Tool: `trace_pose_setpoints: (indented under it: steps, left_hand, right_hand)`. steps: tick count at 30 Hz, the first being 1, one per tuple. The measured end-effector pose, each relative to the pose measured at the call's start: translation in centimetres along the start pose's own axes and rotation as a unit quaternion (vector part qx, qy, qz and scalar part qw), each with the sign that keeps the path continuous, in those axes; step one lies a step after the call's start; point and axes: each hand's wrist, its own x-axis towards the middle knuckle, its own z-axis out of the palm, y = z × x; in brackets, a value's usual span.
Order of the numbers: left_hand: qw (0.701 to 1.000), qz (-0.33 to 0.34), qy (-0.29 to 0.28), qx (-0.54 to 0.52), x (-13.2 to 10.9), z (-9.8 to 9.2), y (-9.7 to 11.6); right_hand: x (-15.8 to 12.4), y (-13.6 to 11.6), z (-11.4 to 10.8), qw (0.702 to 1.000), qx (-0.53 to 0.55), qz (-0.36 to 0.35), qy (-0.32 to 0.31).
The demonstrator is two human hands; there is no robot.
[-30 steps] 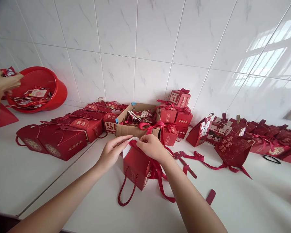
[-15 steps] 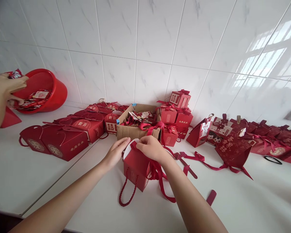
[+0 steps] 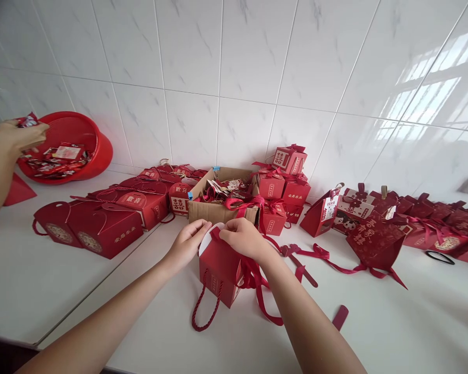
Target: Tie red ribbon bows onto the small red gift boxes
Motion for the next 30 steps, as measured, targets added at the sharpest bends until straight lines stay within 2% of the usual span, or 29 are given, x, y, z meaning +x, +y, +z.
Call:
trace_pose_setpoints:
  steps: [4, 13, 17, 20, 25, 27, 30]
  left_hand:
    - [1.000, -0.005, 0.003, 0.003, 0.0, 0.0, -0.1]
    - [0.993, -0.083, 0.040, -0.074, 0.4, -0.4, -0.8]
    - [0.988, -0.118, -0.002, -0.101, 0.4, -0.5, -0.4]
    - [0.986, -0.117, -0.035, -0.115, 0.1, -0.1, 0.0]
    - [0.980, -0.122, -0.004, -0.155, -0.1, 0.4, 0.1]
    - [0.981, -0.122, 0.006, -0.150, 0.1, 0.3, -0.2]
    - [0.984, -0.108, 0.033, -0.138, 0.8, -0.1, -0.7]
  right_hand:
    - [0.0, -0.1, 0.0, 1.000, -0.007, 0.003, 0.003]
    - [0.1, 0.2, -0.1, 1.000, 0.003, 0.007, 0.004]
    - [0.0, 0.1, -0.1, 1.000, 0.010, 0.007, 0.005]
    - [0.0, 0.2, -0.1, 1.000, 0.023, -0.002, -0.013]
    - [0.0, 0.0, -0.2, 0.999, 0.020, -0.018, -0.032]
    - [-0.2, -0.4, -0.5, 1.000, -0.009, -0.024, -0.008]
    - [-1.1, -0.8, -1.5, 0.994, -0.040, -0.048, 0.088]
